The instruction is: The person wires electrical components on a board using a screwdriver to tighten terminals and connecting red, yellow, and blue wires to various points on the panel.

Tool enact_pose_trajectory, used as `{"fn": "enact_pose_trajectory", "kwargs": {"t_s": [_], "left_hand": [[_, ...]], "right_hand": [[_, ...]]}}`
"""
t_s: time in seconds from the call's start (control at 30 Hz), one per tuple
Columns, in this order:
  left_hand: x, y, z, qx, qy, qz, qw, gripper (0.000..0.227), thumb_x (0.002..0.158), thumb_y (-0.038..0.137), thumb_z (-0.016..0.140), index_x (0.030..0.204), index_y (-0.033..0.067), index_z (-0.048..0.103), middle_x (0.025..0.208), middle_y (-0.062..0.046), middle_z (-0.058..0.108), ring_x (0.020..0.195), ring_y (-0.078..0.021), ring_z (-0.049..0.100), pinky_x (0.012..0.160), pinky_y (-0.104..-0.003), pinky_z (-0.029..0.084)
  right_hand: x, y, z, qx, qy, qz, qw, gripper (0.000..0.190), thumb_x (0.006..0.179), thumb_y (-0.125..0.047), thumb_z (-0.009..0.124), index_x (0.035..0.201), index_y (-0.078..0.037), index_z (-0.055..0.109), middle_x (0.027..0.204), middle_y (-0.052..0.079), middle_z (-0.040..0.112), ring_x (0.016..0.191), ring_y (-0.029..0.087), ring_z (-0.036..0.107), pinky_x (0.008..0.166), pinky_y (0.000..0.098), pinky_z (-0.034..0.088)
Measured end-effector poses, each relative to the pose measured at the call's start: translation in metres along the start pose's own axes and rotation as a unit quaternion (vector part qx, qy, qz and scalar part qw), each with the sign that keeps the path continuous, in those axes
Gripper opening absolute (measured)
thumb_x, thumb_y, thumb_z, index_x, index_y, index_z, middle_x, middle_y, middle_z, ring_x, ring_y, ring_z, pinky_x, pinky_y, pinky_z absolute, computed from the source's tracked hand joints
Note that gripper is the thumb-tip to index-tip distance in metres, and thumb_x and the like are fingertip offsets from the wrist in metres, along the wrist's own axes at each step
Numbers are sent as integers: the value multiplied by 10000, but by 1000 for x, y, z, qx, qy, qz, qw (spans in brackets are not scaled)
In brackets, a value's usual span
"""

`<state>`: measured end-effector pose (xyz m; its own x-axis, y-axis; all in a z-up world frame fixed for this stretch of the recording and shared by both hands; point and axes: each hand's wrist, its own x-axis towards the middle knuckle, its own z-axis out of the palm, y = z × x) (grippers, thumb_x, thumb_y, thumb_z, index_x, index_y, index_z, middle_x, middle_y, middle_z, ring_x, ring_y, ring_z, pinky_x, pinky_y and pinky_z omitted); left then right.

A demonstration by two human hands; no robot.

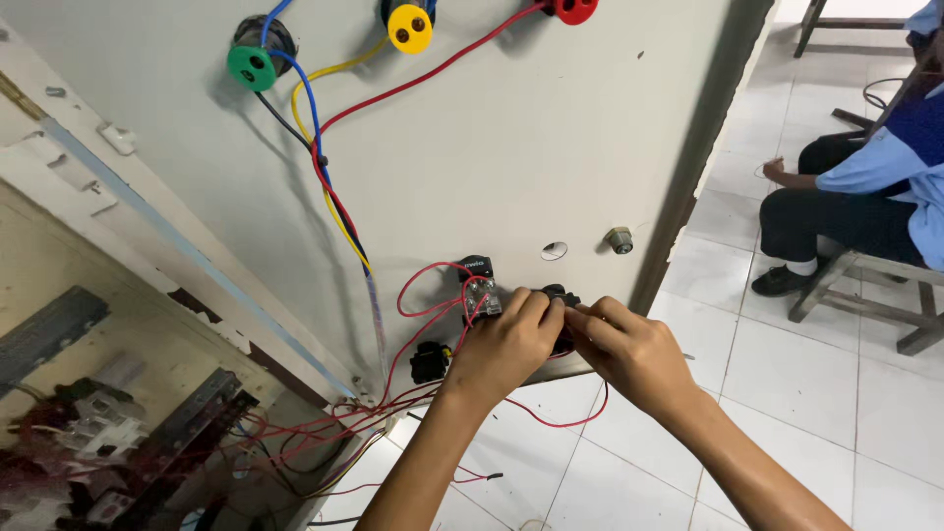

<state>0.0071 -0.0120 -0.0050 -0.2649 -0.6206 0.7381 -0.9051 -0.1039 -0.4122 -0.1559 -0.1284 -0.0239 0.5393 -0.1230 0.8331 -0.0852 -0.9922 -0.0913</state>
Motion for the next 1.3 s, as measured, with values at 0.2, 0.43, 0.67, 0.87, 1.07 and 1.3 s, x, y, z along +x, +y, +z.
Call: {"fn": "enact_pose_trajectory", "kwargs": {"t_s": [0.2, 0.43, 0.67, 0.87, 1.07, 1.3], "left_hand": [[1, 4, 0, 14, -1, -12, 1000, 58, 929, 96, 623, 965, 141, 631, 771, 18, 485, 798, -124, 620, 390, -211, 521], [-2, 7, -4, -1, 12, 11, 1000, 105, 943, 74, 627, 872, 146, 600, 789, 16, 502, 825, -138, 626, 409, -170, 506], [-7, 20, -24, -128, -48, -86, 987, 276, 920, -14, 656, 1185, 63, 639, 1023, -86, 593, 974, -240, 670, 702, -278, 595], [1, 17, -28, -45, -14, -59, 997, 154, 952, -13, 645, 1094, 46, 661, 941, -89, 563, 860, -240, 636, 607, -278, 525], [-1, 12, -10, -6, 16, -10, 1000, 132, 932, 1, 664, 1057, 42, 677, 845, -70, 517, 824, -240, 616, 525, -256, 482], [5, 10, -10, -3, 22, 13, 1000, 139, 918, 7, 637, 1039, 67, 669, 773, -14, 461, 803, -190, 614, 465, -194, 481]], "right_hand": [[4, -4, -7, 6, -5, 4, 1000, 154, 831, -56, 786, 937, -157, 739, 777, -11, 629, 598, 204, 720, 561, 279, 574], [-2, -1, -5, 15, -7, 11, 1000, 153, 807, -64, 805, 920, -142, 737, 770, -16, 634, 596, 196, 724, 560, 276, 578], [-6, 1, -3, 11, 2, 29, 1000, 179, 815, -95, 803, 968, -173, 753, 788, -33, 629, 623, 183, 733, 591, 269, 589], [-4, 3, -4, 8, -13, 28, 999, 215, 806, -81, 798, 992, -181, 760, 797, -28, 640, 628, 202, 740, 588, 295, 596], [-3, 6, -2, 24, -15, 16, 999, 187, 828, -76, 780, 987, -171, 756, 797, -10, 636, 627, 215, 743, 581, 297, 595], [1, 0, -6, 21, -23, 19, 999, 158, 838, -78, 777, 967, -165, 748, 801, -12, 631, 619, 218, 730, 578, 299, 591]]}}
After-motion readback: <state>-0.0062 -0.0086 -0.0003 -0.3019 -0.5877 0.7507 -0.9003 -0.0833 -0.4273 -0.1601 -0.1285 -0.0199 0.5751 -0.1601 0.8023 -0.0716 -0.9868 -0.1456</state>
